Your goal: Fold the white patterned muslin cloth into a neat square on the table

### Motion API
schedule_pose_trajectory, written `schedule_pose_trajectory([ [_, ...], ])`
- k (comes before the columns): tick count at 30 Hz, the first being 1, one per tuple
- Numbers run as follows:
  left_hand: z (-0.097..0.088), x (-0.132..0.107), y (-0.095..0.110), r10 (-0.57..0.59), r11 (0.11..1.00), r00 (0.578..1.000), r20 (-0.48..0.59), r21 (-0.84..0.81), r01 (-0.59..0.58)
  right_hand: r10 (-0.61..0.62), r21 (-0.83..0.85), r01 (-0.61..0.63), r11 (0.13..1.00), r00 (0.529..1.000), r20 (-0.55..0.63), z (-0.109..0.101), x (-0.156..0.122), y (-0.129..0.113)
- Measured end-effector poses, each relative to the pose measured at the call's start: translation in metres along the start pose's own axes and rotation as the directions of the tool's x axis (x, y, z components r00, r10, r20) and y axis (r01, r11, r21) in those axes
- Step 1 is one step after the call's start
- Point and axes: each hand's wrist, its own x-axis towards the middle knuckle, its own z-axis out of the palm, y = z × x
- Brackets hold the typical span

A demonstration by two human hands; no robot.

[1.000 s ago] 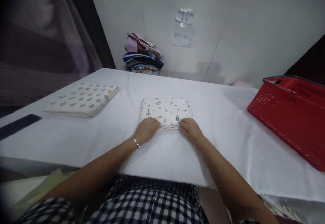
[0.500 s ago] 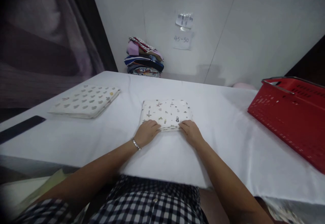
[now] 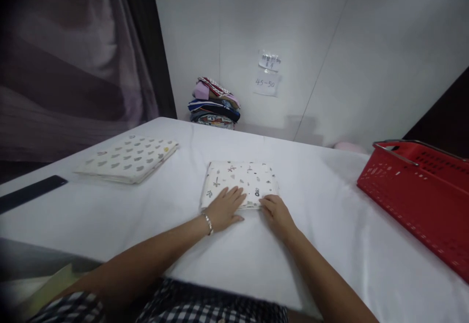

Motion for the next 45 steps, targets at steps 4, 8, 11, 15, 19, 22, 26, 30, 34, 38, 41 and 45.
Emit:
schedule_pose_trajectory([
  [4, 0.014, -0.007, 0.002, -0.009, 1.000, 1.000, 0.027, 0.009, 0.009, 0.056, 0.071, -0.057, 0.996, 0.998, 0.012, 0.002, 0.026, -0.023],
  [8, 0.007, -0.007, 0.003, -0.026, 1.000, 0.999, 0.044, -0.015, 0.027, -0.114, 0.002, 0.114, 0.993, 0.988, 0.103, 0.012, 0.072, -0.042],
  [11, 0.009, -0.008, 0.002, -0.022, 0.999, 0.999, 0.034, -0.033, 0.023, 0.003, -0.142, 0.026, 0.989, 0.980, 0.201, 0.019, 0.092, -0.026],
  [15, 0.012, -0.014, 0.004, -0.016, 0.998, 1.000, 0.020, -0.066, 0.017, 0.287, -0.334, -0.184, 0.924, 0.913, 0.290, 0.029, 0.089, 0.013],
  [19, -0.009, -0.005, 0.003, -0.040, 0.983, 0.992, 0.121, -0.172, 0.061, 0.301, -0.378, -0.178, 0.909, 0.905, 0.299, 0.038, 0.081, 0.026],
  [22, -0.029, 0.011, -0.013, -0.115, 0.965, 0.978, 0.173, -0.215, 0.151, 0.297, -0.379, -0.175, 0.909, 0.909, 0.292, 0.039, 0.082, 0.025],
  [26, -0.028, 0.020, -0.045, -0.341, 0.924, 0.925, 0.167, -0.123, 0.363, 0.296, -0.353, -0.184, 0.917, 0.909, 0.295, 0.038, 0.081, 0.023],
  [30, -0.004, 0.012, -0.063, -0.354, 0.913, 0.910, 0.215, -0.130, 0.386, 0.317, -0.330, -0.210, 0.920, 0.896, 0.312, 0.036, 0.082, 0.021],
  [34, 0.006, 0.009, -0.064, -0.347, 0.920, 0.923, 0.165, -0.129, 0.369, 0.307, -0.315, -0.215, 0.924, 0.910, 0.279, 0.034, 0.101, 0.021],
  [38, 0.003, 0.009, -0.061, -0.347, 0.921, 0.925, 0.156, -0.129, 0.368, 0.337, -0.350, -0.246, 0.904, 0.913, 0.230, 0.034, 0.123, 0.039],
  [41, 0.000, 0.006, -0.059, -0.343, 0.918, 0.922, 0.178, -0.146, 0.369, 0.420, -0.360, -0.317, 0.877, 0.870, 0.258, 0.038, 0.126, 0.056],
  [45, -0.009, 0.009, -0.061, -0.333, 0.908, 0.914, 0.231, -0.183, 0.377, 0.392, -0.374, -0.288, 0.882, 0.889, 0.239, 0.044, 0.119, 0.067],
])
